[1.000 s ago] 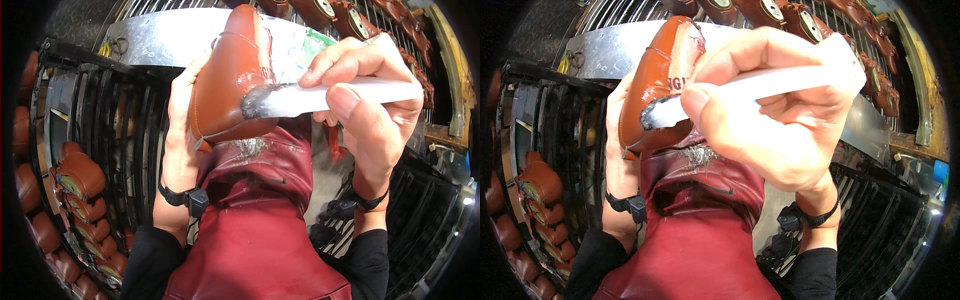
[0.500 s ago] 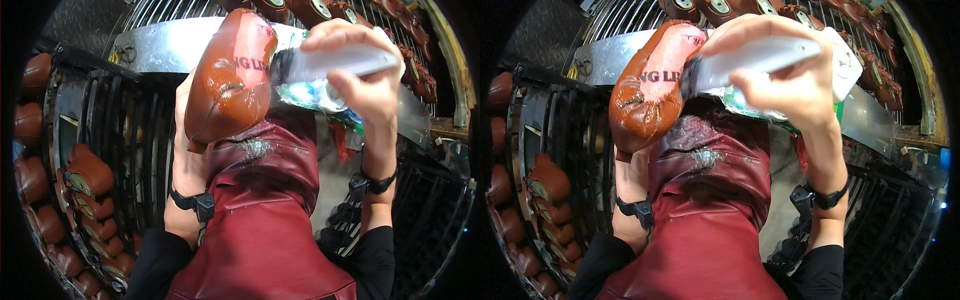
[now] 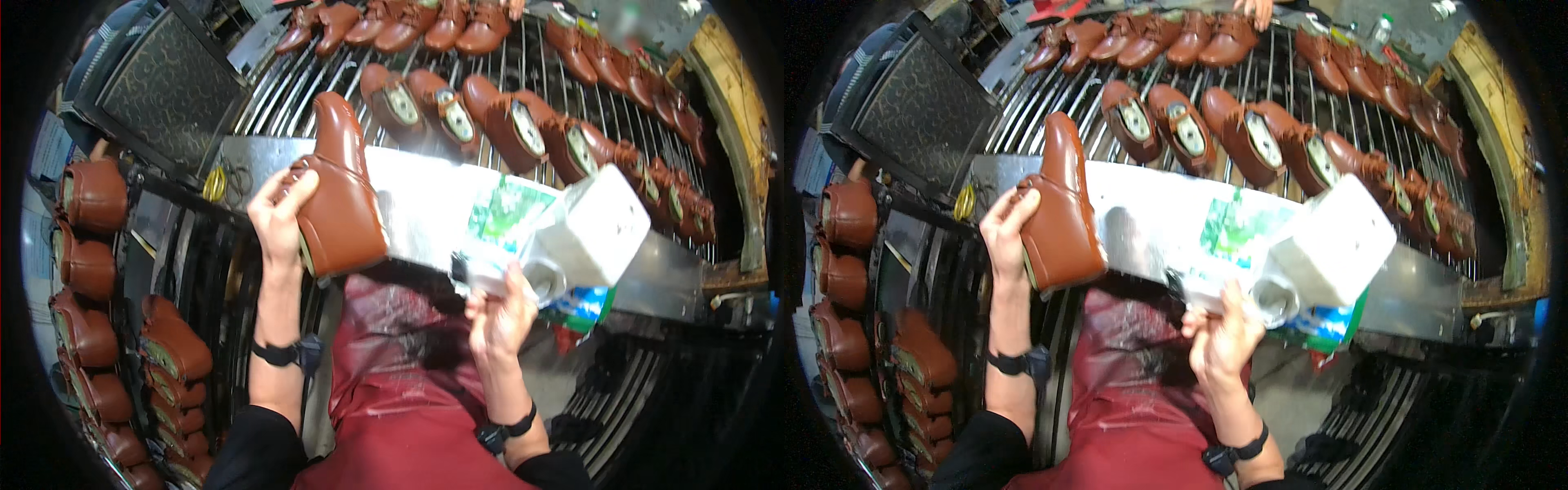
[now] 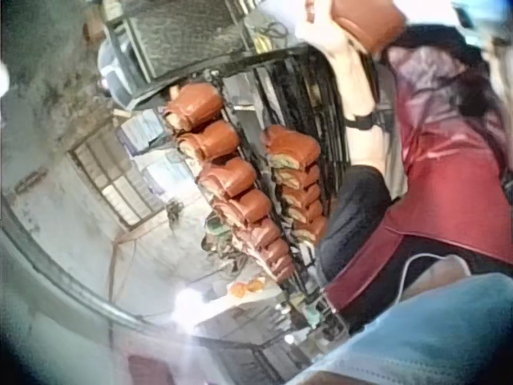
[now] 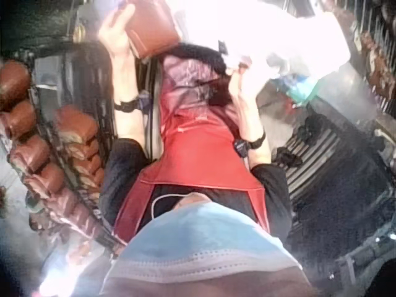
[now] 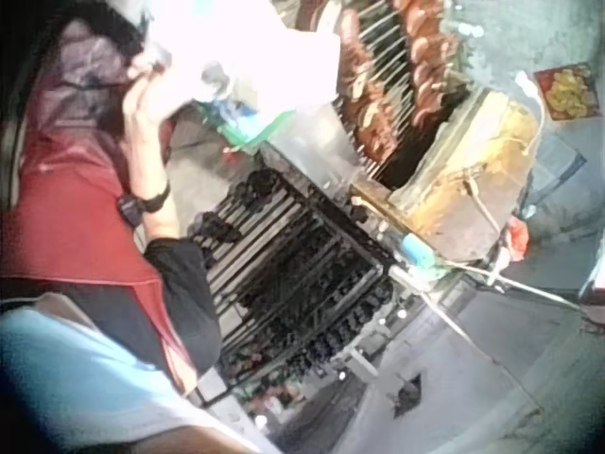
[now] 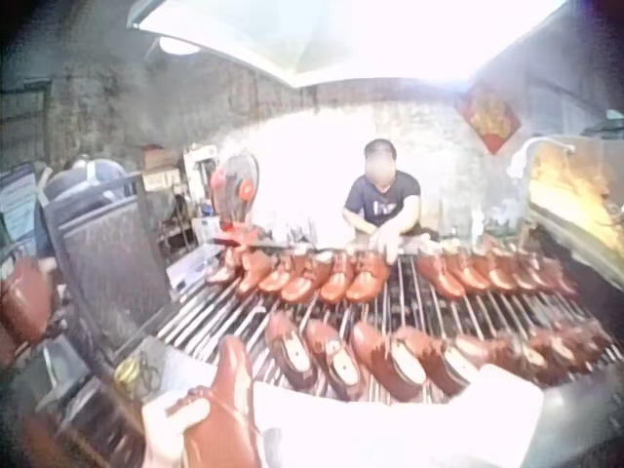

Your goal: Applying glue or adhesive to the welt of multiple shoes using a brush at a manufacturing station.

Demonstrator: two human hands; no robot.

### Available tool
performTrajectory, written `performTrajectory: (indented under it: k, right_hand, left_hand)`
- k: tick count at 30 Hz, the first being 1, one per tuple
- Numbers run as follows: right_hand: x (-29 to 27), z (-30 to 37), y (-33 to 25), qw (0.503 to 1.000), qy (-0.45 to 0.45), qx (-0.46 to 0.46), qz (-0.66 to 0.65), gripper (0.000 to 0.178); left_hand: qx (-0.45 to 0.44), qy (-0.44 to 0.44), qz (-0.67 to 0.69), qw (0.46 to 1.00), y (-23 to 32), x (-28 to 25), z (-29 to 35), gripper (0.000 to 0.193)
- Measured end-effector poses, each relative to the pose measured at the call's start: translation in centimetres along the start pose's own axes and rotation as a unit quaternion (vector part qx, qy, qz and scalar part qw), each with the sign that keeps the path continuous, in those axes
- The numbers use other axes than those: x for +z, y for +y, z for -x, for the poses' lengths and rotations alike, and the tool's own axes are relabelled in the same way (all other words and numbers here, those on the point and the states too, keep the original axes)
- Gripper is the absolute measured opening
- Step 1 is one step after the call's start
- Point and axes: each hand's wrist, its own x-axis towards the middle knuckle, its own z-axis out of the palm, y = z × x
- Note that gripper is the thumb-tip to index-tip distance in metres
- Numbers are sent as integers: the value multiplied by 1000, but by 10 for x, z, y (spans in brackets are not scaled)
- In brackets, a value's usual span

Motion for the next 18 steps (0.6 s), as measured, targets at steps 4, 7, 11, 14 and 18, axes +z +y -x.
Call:
performTrajectory:
  k: [4,7,11,14,18]
  right_hand:
    - [-7,0,-22,995,-42,-85,25,29]
    - [0,-3,-21,992,-50,-100,50,28]
    - [8,-12,-9,992,13,-85,89,30]
    - [16,-15,-7,987,-23,-95,123,33]
    - [32,-10,-9,975,22,-118,189,43]
  left_hand:
    - [95,-9,-233,968,-11,-9,-160,37]
    - [25,42,-546,837,-10,22,-247,55]
    - [-10,21,-632,775,-62,58,-278,55]
    - [-47,9,-588,807,-77,52,-273,74]
    - [147,143,-529,824,-84,27,-156,105]
